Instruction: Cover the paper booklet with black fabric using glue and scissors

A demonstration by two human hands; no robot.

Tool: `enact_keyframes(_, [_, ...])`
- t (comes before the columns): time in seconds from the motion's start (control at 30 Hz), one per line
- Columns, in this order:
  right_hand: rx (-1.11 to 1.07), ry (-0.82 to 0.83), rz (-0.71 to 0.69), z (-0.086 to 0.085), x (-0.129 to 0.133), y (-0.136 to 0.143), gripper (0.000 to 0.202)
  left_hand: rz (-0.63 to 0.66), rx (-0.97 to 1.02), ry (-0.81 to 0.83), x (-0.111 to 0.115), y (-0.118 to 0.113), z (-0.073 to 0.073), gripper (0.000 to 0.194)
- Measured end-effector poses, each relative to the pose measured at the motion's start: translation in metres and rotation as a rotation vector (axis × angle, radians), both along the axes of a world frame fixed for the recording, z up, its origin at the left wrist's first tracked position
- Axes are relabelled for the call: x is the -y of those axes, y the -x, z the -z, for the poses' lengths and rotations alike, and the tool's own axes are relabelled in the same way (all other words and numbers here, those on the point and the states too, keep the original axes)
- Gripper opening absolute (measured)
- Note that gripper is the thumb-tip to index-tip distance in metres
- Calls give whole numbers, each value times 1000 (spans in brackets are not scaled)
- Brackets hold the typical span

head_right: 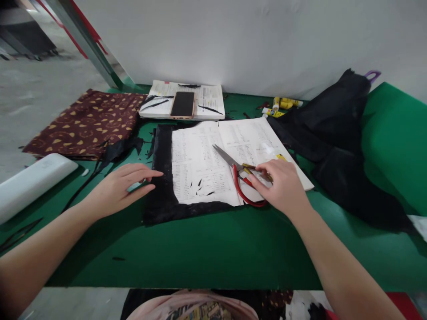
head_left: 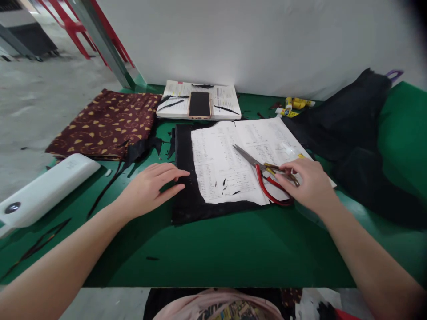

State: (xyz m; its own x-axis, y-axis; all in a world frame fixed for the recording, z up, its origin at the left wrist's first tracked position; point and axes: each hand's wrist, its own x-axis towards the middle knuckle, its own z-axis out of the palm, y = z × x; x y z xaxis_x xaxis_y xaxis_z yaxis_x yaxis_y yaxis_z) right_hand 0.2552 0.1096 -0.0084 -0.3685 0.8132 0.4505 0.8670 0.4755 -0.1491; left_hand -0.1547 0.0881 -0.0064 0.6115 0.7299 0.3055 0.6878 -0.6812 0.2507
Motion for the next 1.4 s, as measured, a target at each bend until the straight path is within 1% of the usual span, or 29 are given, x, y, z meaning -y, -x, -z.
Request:
enact_keyframes(0.1, [76,125,-1,2,4,9,33,-20,-1,-76,0,-5,2,19])
enact_keyframes(0.17, [96,157,33,3,6,12,35,-16,5,-125,3,-12,1,15])
enact_keyframes(0.23, [110,170,68,3,8,14,36,-4,21,-136,8,-22,0,12])
enact_keyframes(0.37, [158,223,128,1,14,17,35,69,84,-50,24,-46,-3,10])
enact_keyframes(0.47, [172,242,148,1,16,18,33,104,61,23,29,-57,-3,11])
enact_keyframes(0.57, [155,252,144,1,16,17,35,118,-46,108,24,-59,-3,13])
enact_keyframes(0.7, [97,276,119,1,14,15,34,116,-164,242,14,-61,-7,13])
enact_keyframes(0.8, [91,269,102,1,12,14,33,116,-208,242,11,-68,-11,14])
enact_keyframes(0.93, [101,280,103,1,12,13,33,123,-225,226,12,-79,-10,14])
enact_keyframes(1.1, [100,293,106,0,11,13,34,108,-167,286,14,-83,-4,13])
enact_keyframes(1.23, [83,287,92,1,11,13,32,60,-32,350,13,-80,5,12])
enact_keyframes(1.4, [91,271,77,2,10,12,31,70,98,392,11,-77,11,9])
